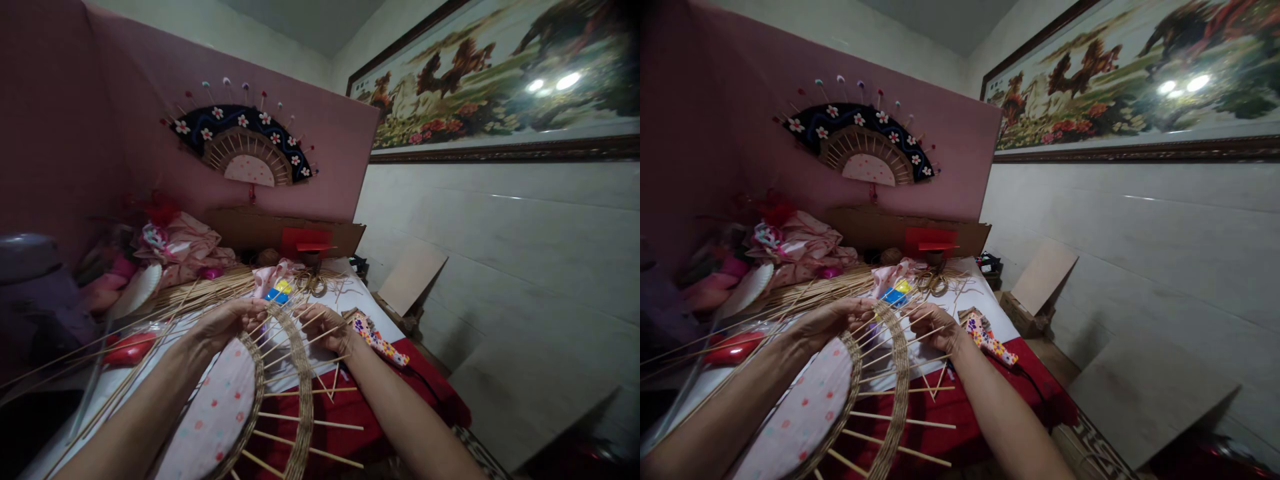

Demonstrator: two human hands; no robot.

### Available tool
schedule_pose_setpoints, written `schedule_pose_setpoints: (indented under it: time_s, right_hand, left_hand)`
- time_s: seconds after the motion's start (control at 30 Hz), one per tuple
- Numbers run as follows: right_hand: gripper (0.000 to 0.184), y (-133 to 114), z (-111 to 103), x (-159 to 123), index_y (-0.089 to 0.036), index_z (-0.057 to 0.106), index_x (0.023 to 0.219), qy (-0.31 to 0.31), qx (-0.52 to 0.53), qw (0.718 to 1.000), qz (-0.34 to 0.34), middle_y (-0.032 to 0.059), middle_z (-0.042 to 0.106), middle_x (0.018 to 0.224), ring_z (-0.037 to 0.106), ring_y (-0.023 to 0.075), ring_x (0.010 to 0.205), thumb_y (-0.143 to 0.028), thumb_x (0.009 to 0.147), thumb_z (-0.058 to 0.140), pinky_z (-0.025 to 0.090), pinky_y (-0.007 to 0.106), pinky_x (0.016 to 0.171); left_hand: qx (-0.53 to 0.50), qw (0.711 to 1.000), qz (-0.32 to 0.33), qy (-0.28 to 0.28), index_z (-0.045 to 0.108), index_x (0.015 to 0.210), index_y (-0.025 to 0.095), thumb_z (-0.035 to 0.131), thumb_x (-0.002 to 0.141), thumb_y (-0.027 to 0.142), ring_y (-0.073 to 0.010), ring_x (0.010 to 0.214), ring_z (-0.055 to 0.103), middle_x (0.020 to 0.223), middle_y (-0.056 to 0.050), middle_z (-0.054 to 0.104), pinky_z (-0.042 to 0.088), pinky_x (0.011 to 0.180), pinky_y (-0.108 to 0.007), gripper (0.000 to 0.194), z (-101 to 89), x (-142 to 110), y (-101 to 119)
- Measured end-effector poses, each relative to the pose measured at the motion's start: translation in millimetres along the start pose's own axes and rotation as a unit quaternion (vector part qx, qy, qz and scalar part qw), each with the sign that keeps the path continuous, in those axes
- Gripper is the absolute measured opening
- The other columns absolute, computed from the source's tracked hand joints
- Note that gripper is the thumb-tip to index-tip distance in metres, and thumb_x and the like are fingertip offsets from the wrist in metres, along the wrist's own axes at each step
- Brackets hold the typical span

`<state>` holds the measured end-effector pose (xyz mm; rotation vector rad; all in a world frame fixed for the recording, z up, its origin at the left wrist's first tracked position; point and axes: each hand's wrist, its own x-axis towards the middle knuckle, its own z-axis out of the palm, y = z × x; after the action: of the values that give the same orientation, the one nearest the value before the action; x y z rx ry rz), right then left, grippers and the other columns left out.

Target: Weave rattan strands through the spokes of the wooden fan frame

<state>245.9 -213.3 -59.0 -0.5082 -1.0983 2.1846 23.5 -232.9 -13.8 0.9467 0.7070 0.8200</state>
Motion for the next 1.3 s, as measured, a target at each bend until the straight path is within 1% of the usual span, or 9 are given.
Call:
schedule_pose_setpoints:
  time_s: [0.1, 0.17, 0.33, 0.43, 0.5, 0.67, 0.87, 1.13, 1.3]
  right_hand:
    - [0.018, 0, 1, 0, -0.016, 0.044, 0.066, 0.005, 0.004, 1.000, -0.001, -0.0102, 0.024, 0.048, 0.011, 0.0025, 0.040, -0.004, 0.063, 0.057, 0.012, 0.014, 0.033]
    - [0.019, 0, 1, 0, -0.016, 0.044, 0.065, 0.011, 0.005, 1.000, -0.002, -0.0101, 0.025, 0.049, 0.012, 0.0023, 0.040, -0.004, 0.061, 0.058, 0.013, 0.014, 0.033]
    - [0.015, 0, 2, 1, -0.013, 0.052, 0.073, 0.019, 0.005, 1.000, -0.009, -0.0107, 0.025, 0.046, 0.012, 0.0026, 0.038, -0.003, 0.062, 0.056, 0.014, 0.014, 0.032]
    - [0.016, 0, 2, 0, -0.011, 0.055, 0.078, 0.015, 0.006, 1.000, -0.010, -0.0113, 0.024, 0.044, 0.010, 0.0028, 0.038, -0.004, 0.064, 0.054, 0.013, 0.014, 0.031]
    - [0.015, 0, 2, 0, -0.011, 0.056, 0.079, 0.011, 0.008, 1.000, -0.010, -0.0116, 0.023, 0.044, 0.009, 0.0025, 0.037, -0.004, 0.065, 0.055, 0.012, 0.013, 0.031]
    - [0.012, 0, 2, 0, -0.012, 0.054, 0.074, 0.004, 0.013, 1.000, -0.006, -0.0106, 0.025, 0.045, 0.011, 0.0022, 0.038, -0.004, 0.065, 0.054, 0.012, 0.013, 0.032]
    - [0.015, 0, 1, 0, -0.012, 0.054, 0.075, 0.005, 0.009, 1.000, -0.006, -0.0097, 0.028, 0.049, 0.013, 0.0025, 0.039, -0.004, 0.062, 0.057, 0.015, 0.014, 0.032]
    - [0.012, 1, -1, 1, -0.013, 0.052, 0.071, 0.008, 0.003, 1.000, -0.015, -0.0100, 0.028, 0.048, 0.016, 0.0018, 0.036, -0.005, 0.064, 0.056, 0.017, 0.012, 0.032]
    - [0.010, 2, -4, 1, -0.012, 0.053, 0.071, 0.001, 0.008, 1.000, -0.010, -0.0102, 0.029, 0.046, 0.016, 0.0016, 0.036, -0.007, 0.064, 0.057, 0.017, 0.012, 0.031]
  left_hand:
    - [-0.025, 0.999, -0.019, -0.039, 0.063, 0.064, 0.009, 0.063, 0.062, 0.011, -0.0034, 0.042, 0.036, 0.054, 0.000, 0.051, 0.032, 0.039, -0.016, 0.002, 0.9, -1, 1]
    - [-0.020, 0.999, -0.022, -0.036, 0.064, 0.066, 0.010, 0.063, 0.062, 0.010, -0.0036, 0.042, 0.036, 0.054, 0.001, 0.050, 0.032, 0.039, -0.016, 0.004, 0.9, -1, 1]
    - [0.008, 1.000, -0.002, 0.005, 0.065, 0.072, 0.008, 0.062, 0.062, 0.008, -0.0040, 0.045, 0.042, 0.058, -0.001, 0.055, 0.036, 0.042, -0.015, 0.011, 3.4, -2, 3]
    - [0.028, 0.999, 0.017, 0.042, 0.064, 0.076, 0.008, 0.063, 0.064, 0.013, -0.0068, 0.053, 0.051, 0.065, -0.003, 0.059, 0.041, 0.050, -0.016, 0.013, 4.9, -3, 2]
    - [0.037, 0.998, 0.021, 0.050, 0.063, 0.077, 0.009, 0.065, 0.064, 0.015, -0.0081, 0.055, 0.053, 0.068, -0.003, 0.060, 0.043, 0.053, -0.018, 0.015, 4.6, -3, 1]
    - [0.091, 0.992, 0.035, 0.075, 0.060, 0.073, 0.012, 0.071, 0.058, 0.017, -0.0058, 0.045, 0.048, 0.057, 0.002, 0.057, 0.036, 0.045, -0.017, 0.020, 3.4, -1, -4]
    - [0.159, 0.982, 0.065, 0.073, 0.059, 0.063, 0.011, 0.068, 0.063, 0.028, -0.0034, 0.039, 0.037, 0.048, 0.004, 0.049, 0.023, 0.039, -0.016, 0.019, 5.0, 2, -4]
    - [0.271, 0.950, 0.118, 0.098, 0.059, 0.060, 0.013, 0.061, 0.066, 0.033, -0.0054, 0.036, 0.032, 0.041, 0.003, 0.046, 0.019, 0.039, -0.020, 0.021, 2.7, 6, -8]
    - [0.301, 0.939, 0.137, 0.098, 0.059, 0.056, 0.013, 0.059, 0.066, 0.031, -0.0057, 0.037, 0.032, 0.041, 0.003, 0.045, 0.020, 0.040, -0.021, 0.021, 7.1, 6, -7]
